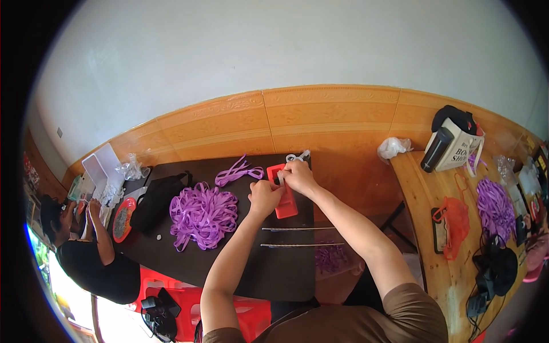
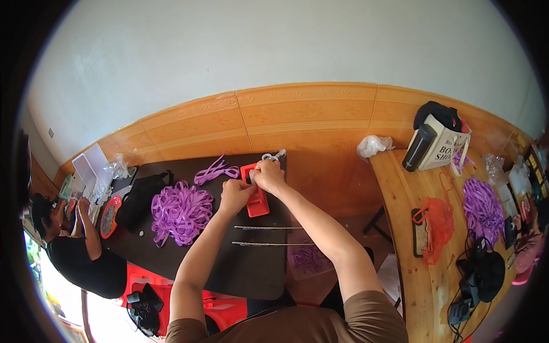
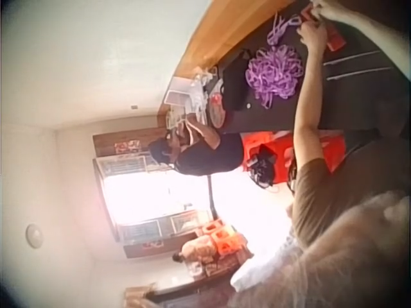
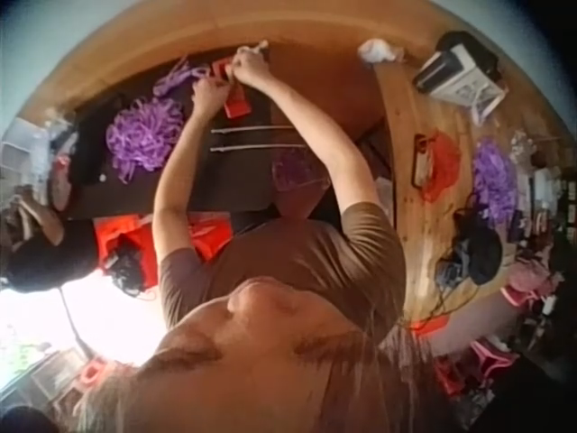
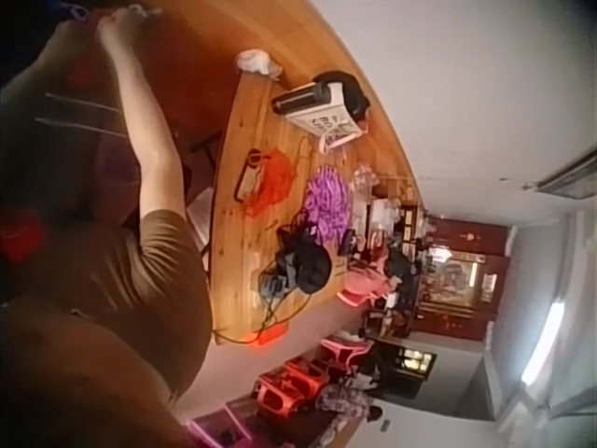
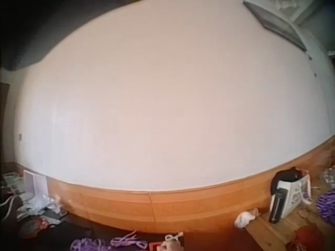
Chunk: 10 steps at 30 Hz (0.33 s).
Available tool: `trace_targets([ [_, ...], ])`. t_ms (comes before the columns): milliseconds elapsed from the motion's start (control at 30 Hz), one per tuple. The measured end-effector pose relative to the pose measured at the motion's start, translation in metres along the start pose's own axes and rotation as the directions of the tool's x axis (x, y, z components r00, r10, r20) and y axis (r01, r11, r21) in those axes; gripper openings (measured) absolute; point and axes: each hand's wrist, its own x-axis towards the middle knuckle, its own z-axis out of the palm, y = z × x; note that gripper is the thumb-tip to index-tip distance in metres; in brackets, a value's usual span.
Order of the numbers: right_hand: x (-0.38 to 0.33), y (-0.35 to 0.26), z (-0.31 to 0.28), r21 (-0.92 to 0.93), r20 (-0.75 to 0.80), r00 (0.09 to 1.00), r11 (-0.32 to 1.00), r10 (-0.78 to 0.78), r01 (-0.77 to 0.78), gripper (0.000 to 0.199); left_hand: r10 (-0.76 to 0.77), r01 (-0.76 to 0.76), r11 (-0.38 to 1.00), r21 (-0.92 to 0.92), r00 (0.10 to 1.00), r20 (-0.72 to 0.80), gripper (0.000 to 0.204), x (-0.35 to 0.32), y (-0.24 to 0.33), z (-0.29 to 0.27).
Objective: Wrapping purple ribbons around thin wooden sticks and securing them with tape.
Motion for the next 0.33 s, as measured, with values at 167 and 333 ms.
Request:
trace_targets([
  [167, -0.0012, -0.0005, -0.0004, -0.006, -0.001, 1.0, 1.0, 0.009, -0.009, 0.024, -0.056, 0.057, 0.996, -0.075, 0.998, 0.014, 0.026, 0.0034, -0.0036, 0.0035],
  [333, -0.0027, -0.0038, -0.0013, 0.004, 0.013, 0.999, 0.999, 0.033, -0.033, 0.025, -0.053, 0.053, 0.999, -0.01, 0.999, -0.008, 0.025, -0.0005, 0.0008, 0.0036],
])
